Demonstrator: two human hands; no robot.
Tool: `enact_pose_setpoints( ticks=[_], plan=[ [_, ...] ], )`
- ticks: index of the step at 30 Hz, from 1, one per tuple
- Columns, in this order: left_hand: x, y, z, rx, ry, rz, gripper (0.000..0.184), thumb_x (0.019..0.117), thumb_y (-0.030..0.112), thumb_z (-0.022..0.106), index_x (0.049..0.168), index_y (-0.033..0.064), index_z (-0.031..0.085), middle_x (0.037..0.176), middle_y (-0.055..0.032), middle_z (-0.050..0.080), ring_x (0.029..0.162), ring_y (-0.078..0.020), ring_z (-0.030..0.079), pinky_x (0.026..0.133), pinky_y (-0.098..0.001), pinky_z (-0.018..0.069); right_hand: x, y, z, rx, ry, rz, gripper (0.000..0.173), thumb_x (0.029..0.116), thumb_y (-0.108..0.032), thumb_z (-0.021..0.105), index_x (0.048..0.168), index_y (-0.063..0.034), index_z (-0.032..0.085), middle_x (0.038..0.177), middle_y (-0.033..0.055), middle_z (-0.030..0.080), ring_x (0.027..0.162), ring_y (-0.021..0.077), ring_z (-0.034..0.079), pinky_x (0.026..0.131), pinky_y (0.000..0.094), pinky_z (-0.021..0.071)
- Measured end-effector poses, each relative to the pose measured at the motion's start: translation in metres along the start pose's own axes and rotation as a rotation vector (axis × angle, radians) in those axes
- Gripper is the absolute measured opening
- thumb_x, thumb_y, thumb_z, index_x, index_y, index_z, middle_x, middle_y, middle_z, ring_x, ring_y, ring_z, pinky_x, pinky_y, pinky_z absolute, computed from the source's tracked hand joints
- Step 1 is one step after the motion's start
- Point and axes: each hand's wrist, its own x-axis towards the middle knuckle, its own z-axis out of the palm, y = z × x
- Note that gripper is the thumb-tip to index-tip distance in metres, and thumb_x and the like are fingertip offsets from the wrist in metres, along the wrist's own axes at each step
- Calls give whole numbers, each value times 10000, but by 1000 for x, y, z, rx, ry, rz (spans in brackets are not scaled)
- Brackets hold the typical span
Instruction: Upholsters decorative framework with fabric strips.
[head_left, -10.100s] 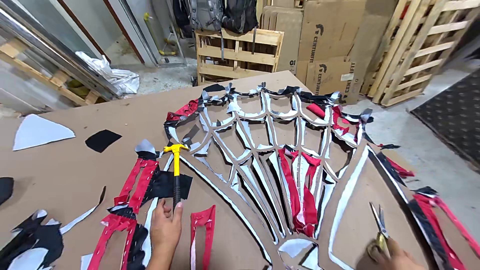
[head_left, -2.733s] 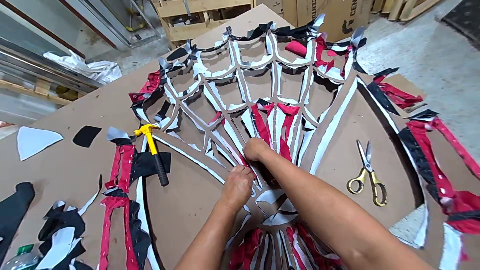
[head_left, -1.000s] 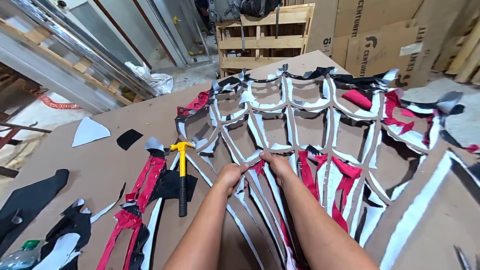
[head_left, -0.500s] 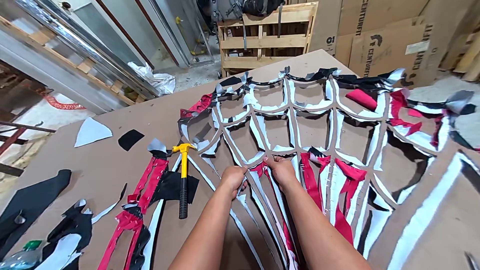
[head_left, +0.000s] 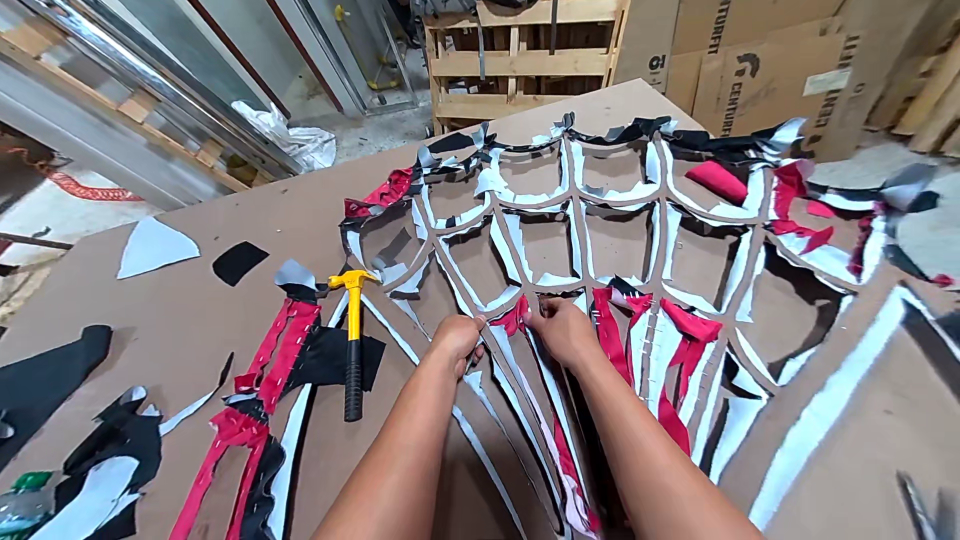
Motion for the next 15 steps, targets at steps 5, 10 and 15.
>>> enact_pose_setpoints(
  ticks=[5,10,15],
  plan=[
    [-1,-1,2,18,6,-1,383,1085,327,529,1289,6,572,953,-148,612,659,-201,602,606,-355,553,-72,18,-26,-491,-208,41,442,922,-442,735,1177,-84,686,998,138,712,952,323,695,833,573,559],
    [-3,-12,10,190,59,161,431,1055,368,579,1205,-36,597,940,-176,639,735,-248,643,719,-444,571,-180,75,-23,-498,-41,-59,382,977,-503,618,1091,-152,716,888,54,729,830,255,722,733,530,588],
    [-2,-6,8,144,22,119,432,1000,288,684,1255,-44,577,1057,-202,635,805,-262,656,745,-434,582,-204,109,-1,-576,-258,109,468,959,-570,615,1080,-121,674,870,107,717,857,316,720,746,548,569]
  ],
)
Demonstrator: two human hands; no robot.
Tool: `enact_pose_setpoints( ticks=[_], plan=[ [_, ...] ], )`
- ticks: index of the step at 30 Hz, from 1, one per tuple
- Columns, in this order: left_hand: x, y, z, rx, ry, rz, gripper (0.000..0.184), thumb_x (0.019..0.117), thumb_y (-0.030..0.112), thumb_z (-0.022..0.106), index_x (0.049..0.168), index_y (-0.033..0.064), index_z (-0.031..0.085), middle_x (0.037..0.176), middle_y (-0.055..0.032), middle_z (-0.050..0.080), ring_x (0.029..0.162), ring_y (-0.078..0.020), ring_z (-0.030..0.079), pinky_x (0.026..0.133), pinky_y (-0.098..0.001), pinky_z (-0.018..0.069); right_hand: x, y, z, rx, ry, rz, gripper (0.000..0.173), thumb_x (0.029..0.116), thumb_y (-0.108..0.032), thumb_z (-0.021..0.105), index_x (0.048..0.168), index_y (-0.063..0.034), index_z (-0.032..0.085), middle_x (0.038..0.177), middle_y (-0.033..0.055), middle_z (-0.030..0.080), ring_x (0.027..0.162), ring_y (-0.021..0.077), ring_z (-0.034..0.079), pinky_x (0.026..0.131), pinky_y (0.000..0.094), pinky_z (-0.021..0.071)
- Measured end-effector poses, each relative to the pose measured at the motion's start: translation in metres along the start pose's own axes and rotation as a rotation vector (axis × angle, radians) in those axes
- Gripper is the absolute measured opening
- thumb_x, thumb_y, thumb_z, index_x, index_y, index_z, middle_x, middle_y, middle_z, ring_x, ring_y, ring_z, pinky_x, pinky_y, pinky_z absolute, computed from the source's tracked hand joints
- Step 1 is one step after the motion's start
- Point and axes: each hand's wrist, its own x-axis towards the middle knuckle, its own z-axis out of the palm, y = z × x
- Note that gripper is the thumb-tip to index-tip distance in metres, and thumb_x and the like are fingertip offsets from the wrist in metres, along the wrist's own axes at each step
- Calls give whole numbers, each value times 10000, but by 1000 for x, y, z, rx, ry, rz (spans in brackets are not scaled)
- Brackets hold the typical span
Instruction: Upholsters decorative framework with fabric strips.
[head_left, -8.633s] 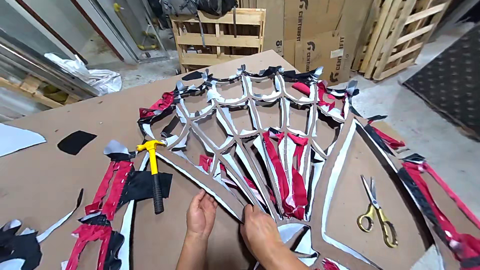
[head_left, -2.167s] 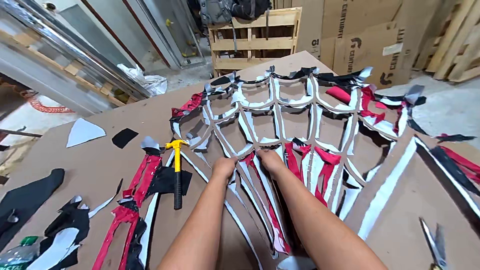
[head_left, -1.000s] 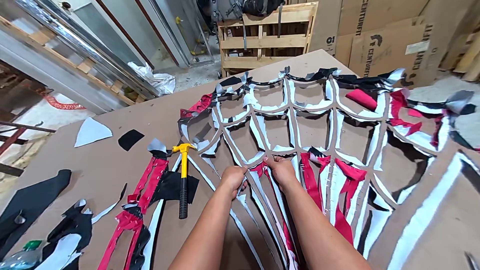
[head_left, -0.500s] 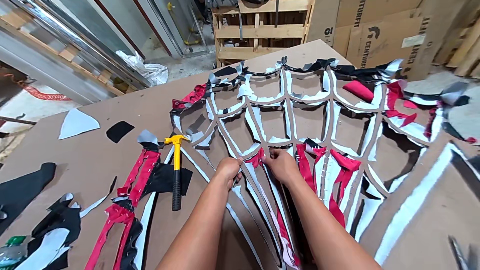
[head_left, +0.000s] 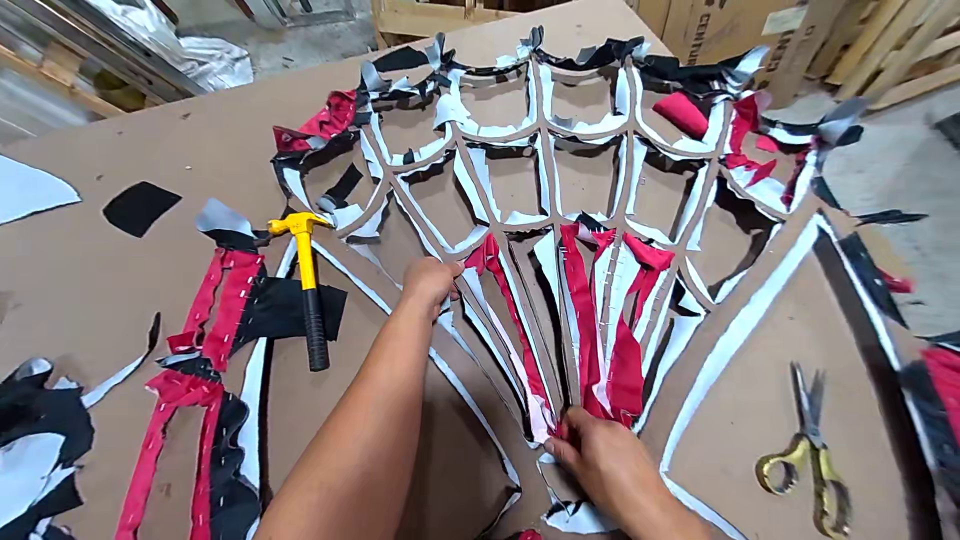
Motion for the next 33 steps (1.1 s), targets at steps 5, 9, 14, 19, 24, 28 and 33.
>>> enact_pose_setpoints(
  ticks=[5,9,14,19,24,28,33],
  plan=[
    [0,3,1,-19,17,-23,439,971,303,720,1215,-50,624,1095,-228,659,883,-307,688,801,-479,595,-1,-19,-8,-106,-110,67,557,1044,-597,424,1221,-100,601,1045,161,717,1019,362,713,844,562,566],
    [4,1,-5,-121,-30,-28,500,1008,386,655,1267,-40,619,1167,-235,662,983,-334,689,847,-512,587,20,-32,-44,64,48,-19,527,1016,-585,491,1140,-122,710,967,124,728,956,322,713,844,576,561],
    [6,2,-8,-228,-31,-89,470,1015,341,651,1298,-31,596,1210,-244,646,1027,-350,683,851,-519,590,135,-99,-114,475,330,-6,579,1026,-549,532,1297,-52,654,1162,204,698,1108,379,664,953,633,508],
    [4,5,-5,-199,-13,-121,418,1007,366,651,1215,4,621,955,-170,630,672,-226,611,612,-384,551,216,-110,-118,722,193,-45,622,1000,-607,554,1037,-9,720,1059,207,694,1041,347,652,917,599,496],
    [-2,11,-10,-201,-48,-153,435,1007,404,641,1235,35,606,924,-142,608,631,-196,568,576,-353,516,218,-110,-107,627,311,-91,451,1033,-457,589,940,-26,688,882,176,649,862,336,629,774,581,489],
    [-3,13,-11,-179,-50,-149,447,1011,410,641,1217,15,603,899,-152,618,602,-201,575,558,-350,524,212,-111,-109,651,239,-122,356,1040,-356,588,1115,-17,668,958,181,662,905,327,644,803,563,507],
    [-8,16,-12,-141,-54,-116,433,1033,384,623,1201,-15,613,890,-166,635,593,-209,595,558,-354,545,210,-105,-105,733,197,-129,323,964,-250,685,1217,-50,677,1032,166,706,968,310,680,847,561,540]
  ],
)
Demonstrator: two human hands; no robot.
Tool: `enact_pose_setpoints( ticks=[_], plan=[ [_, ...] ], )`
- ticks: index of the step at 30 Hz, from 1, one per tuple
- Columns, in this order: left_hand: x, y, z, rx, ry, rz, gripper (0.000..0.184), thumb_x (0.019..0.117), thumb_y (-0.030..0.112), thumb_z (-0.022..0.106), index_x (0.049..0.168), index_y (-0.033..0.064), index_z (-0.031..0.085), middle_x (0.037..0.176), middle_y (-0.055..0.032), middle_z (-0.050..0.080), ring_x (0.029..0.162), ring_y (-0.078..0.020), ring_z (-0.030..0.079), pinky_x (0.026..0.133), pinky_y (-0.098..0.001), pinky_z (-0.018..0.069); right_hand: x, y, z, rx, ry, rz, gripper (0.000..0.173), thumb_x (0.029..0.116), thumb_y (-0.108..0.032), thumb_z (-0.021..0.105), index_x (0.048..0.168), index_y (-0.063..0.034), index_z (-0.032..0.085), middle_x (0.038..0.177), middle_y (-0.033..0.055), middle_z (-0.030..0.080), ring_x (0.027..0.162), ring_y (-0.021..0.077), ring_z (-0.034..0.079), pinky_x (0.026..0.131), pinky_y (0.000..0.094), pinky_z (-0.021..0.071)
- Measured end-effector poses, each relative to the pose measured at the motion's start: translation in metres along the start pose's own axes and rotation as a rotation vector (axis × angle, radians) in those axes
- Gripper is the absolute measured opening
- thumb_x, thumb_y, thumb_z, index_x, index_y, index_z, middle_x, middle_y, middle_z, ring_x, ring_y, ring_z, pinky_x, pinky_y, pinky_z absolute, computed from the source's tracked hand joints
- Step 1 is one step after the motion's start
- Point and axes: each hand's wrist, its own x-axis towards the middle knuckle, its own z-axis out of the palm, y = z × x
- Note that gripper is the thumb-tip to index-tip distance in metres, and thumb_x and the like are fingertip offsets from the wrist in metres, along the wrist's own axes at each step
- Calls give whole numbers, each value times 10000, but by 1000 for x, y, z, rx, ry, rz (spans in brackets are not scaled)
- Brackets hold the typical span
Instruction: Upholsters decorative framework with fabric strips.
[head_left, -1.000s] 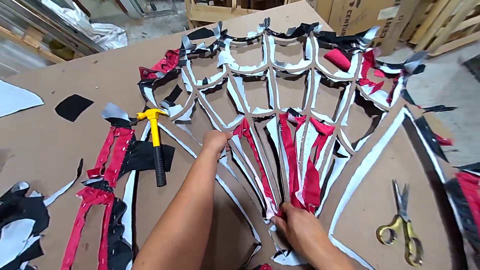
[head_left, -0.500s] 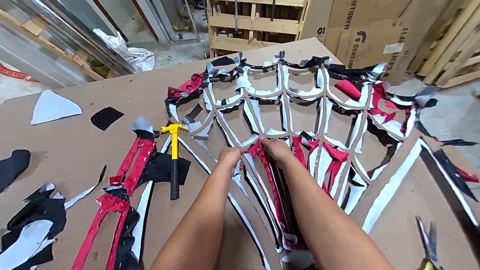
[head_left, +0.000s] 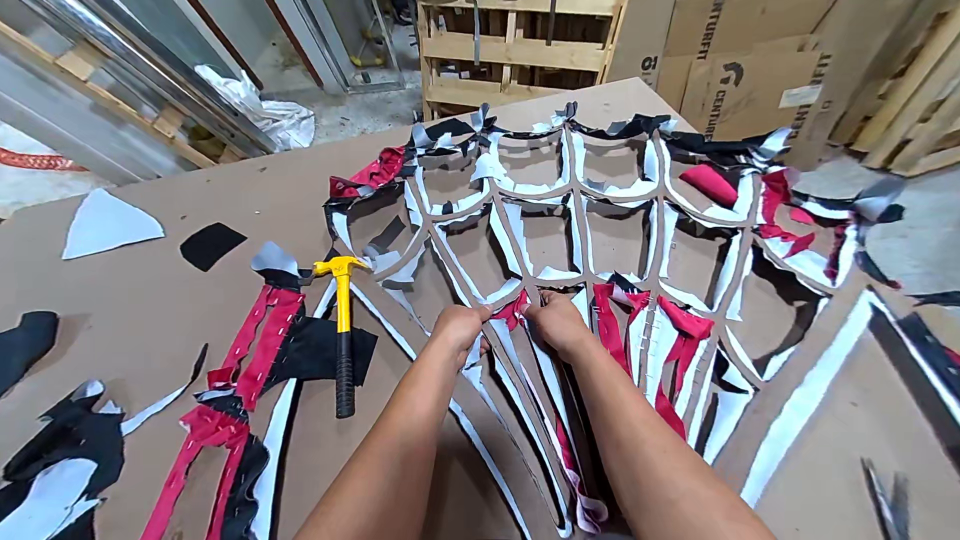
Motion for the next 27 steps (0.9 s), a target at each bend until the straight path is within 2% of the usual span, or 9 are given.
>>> enact_pose_setpoints(
  ticks=[2,4,7,9,12,14,17,19,27],
  plan=[
    [0,0,1,13,11,4,434,1036,388,618,1205,-11,612,886,-164,628,606,-213,597,574,-360,548,-6,0,6,-16,62,-6,280,980,-263,658,1183,-73,685,979,155,696,904,313,671,777,566,533],
    [1,0,0,6,3,1,438,1035,392,619,1202,-12,608,867,-161,629,596,-209,600,566,-350,549,-13,-1,5,-5,52,-26,279,1006,-259,619,1205,-71,667,958,165,677,852,318,653,710,558,511],
    [0,-3,-3,-10,-12,-6,431,1035,377,622,1198,-22,598,863,-171,635,596,-218,616,560,-352,560,-5,-1,-11,29,-185,-16,271,997,-191,628,1232,-55,625,1030,151,687,936,268,675,825,506,546],
    [1,-4,-4,11,-16,-5,441,1037,384,618,1200,-25,602,873,-175,648,602,-221,629,569,-352,568,2,2,-13,62,-224,-11,268,970,-185,679,1202,-53,646,1020,141,703,939,250,688,847,488,556],
    [1,-5,-5,44,-31,-11,455,1048,409,589,1201,-19,587,860,-166,635,589,-212,622,561,-342,566,-3,9,-2,117,-128,-28,289,970,-194,674,1229,-66,655,1036,140,703,951,261,681,838,514,548],
    [-1,-5,-5,63,-33,-2,466,1053,423,574,1208,-17,580,865,-165,638,590,-211,631,561,-341,573,-12,7,5,116,-29,-26,283,970,-191,643,1226,-73,664,1005,151,694,907,282,669,769,536,531],
    [-4,-5,-6,64,-33,16,451,1058,406,570,1211,-19,578,872,-165,646,607,-217,646,580,-351,585,-14,2,2,82,-48,-20,234,969,-189,627,1170,-74,662,944,143,680,843,276,658,710,518,519],
    [-3,-7,-6,63,-39,19,433,1062,397,564,1179,-20,585,840,-160,649,593,-213,648,573,-348,588,-12,9,3,119,-39,-35,225,957,-197,648,1144,-76,679,932,132,688,831,260,662,701,507,523],
    [3,-11,-1,40,-29,16,428,1068,394,553,1192,-16,565,819,-145,618,572,-193,621,557,-329,572,-10,14,14,207,125,-90,144,922,-149,685,1040,-80,733,868,100,694,784,234,652,680,498,508]
  ],
)
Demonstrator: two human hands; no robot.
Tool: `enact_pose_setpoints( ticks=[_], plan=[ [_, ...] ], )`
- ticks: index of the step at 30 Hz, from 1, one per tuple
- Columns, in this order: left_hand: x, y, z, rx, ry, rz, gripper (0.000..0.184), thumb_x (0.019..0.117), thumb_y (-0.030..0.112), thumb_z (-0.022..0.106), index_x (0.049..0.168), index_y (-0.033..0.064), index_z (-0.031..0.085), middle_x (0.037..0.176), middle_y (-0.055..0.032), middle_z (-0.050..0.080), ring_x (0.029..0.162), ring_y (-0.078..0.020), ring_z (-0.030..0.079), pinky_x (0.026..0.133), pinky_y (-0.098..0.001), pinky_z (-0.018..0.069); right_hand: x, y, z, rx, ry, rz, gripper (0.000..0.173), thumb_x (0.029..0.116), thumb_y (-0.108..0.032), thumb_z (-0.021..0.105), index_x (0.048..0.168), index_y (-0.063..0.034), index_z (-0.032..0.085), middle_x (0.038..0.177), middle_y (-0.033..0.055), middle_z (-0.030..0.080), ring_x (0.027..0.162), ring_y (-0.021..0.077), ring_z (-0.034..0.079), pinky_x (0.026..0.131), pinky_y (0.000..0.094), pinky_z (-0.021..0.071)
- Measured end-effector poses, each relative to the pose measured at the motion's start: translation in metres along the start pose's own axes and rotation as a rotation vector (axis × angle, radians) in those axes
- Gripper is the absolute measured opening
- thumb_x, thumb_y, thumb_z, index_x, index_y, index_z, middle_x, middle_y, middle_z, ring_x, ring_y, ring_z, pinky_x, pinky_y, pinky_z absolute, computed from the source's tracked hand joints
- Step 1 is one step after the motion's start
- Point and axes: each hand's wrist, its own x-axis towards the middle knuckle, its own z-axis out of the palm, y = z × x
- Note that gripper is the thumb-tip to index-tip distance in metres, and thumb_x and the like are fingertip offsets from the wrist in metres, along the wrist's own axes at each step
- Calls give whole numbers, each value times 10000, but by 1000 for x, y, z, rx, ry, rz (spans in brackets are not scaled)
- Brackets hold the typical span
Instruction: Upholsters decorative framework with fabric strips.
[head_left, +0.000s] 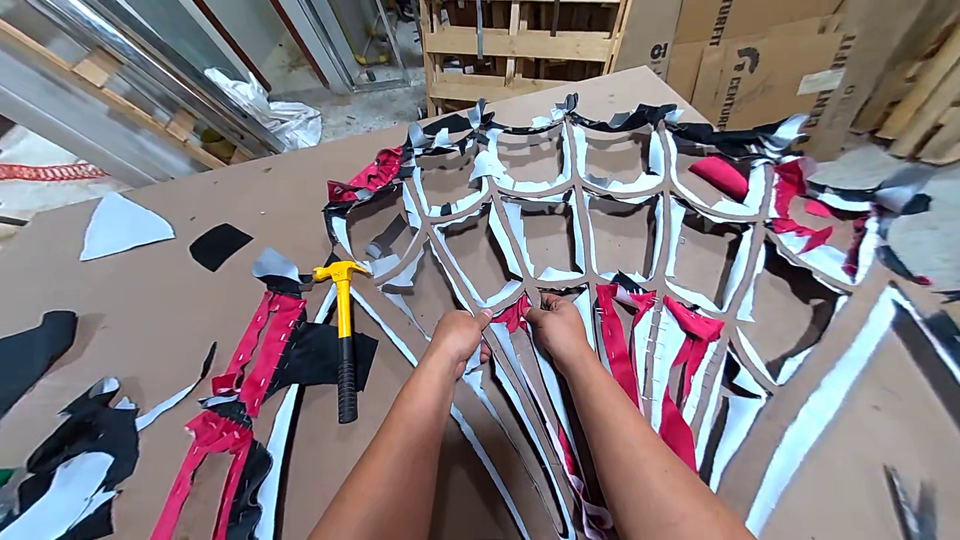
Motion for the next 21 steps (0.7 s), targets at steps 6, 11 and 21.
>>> enact_pose_setpoints(
  ticks=[6,11,21],
  plan=[
    [-8,2,2,34,24,1,439,1070,395,548,1219,-18,566,889,-157,619,622,-206,626,609,-354,578,10,0,-6,14,-114,31,277,928,-170,727,1163,-35,669,982,141,696,889,252,673,797,489,550],
    [-6,2,0,-111,45,-13,381,1039,332,625,1197,-14,611,902,-150,632,633,-196,611,585,-337,553,13,-9,3,-115,-4,98,374,932,-416,746,1066,-67,740,970,142,716,951,302,673,842,573,516],
    [6,3,-2,-243,21,-59,479,979,314,705,1325,9,577,1201,-205,648,1025,-312,664,828,-484,575,14,-4,8,-4,65,68,350,986,-391,691,1095,-66,758,997,137,731,967,278,678,862,560,515]
  ],
)
